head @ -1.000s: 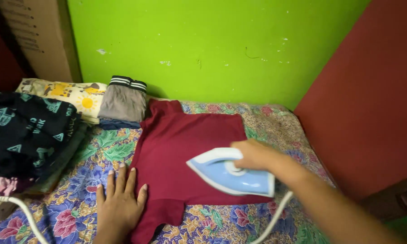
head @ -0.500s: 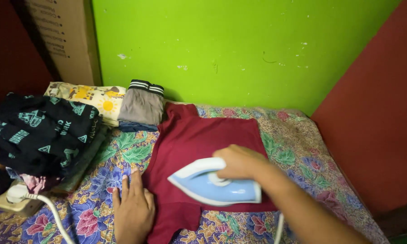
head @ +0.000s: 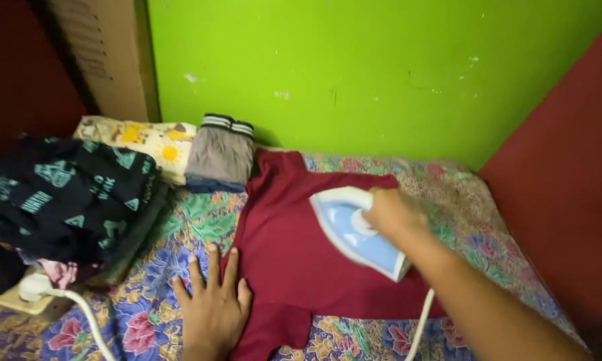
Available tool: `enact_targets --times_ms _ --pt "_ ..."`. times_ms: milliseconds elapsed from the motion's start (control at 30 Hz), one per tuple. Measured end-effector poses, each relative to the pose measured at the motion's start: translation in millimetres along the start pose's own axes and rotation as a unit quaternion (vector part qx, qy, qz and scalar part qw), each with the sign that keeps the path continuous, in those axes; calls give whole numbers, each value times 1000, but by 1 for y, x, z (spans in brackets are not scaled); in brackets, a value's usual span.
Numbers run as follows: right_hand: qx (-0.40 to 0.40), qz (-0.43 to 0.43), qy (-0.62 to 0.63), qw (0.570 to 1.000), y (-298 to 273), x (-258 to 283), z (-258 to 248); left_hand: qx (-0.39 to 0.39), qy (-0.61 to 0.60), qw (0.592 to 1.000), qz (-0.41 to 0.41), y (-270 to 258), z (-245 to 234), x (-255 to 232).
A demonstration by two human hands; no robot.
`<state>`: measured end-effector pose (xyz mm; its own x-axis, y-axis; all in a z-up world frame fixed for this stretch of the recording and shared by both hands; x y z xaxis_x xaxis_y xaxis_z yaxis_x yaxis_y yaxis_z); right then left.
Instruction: Ironing and folding small clothes on a flat surface.
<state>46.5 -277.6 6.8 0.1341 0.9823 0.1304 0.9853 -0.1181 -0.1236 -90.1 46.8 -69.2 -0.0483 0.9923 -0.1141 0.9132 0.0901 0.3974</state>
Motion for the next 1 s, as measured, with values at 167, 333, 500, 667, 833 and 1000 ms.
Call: enact_targets --times_ms 167,333,500,667,833,1000 --pt "14 62 4 998 27 -32 -2 104 10 995 -10 8 12 1" --pt "52 25 51 997 57 -10 23 124 18 992 -18 10 13 1" --pt "55 -177 53 981 28 116 25 107 -5 994 -23 12 10 4" --pt "13 -165 -1 986 17 147 11 97 -18 995 -27 11 9 6" --pt "-22 -44 9 999 58 56 -1 111 -21 993 -31 9 14 7" --pt "2 70 -33 997 88 -74 3 101 -22 994 -19 11 7 5"
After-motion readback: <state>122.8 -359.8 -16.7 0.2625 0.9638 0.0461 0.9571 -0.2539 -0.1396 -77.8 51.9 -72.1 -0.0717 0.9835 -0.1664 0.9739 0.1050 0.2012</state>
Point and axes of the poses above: each hand's wrist, its own y-axis towards the middle knuckle, its own z-axis out of the palm, x = y × z, the point moved 10 cm from there along y, towards the middle knuckle, and after that the axes turned 3 degrees about x, right-handed, at the moved point
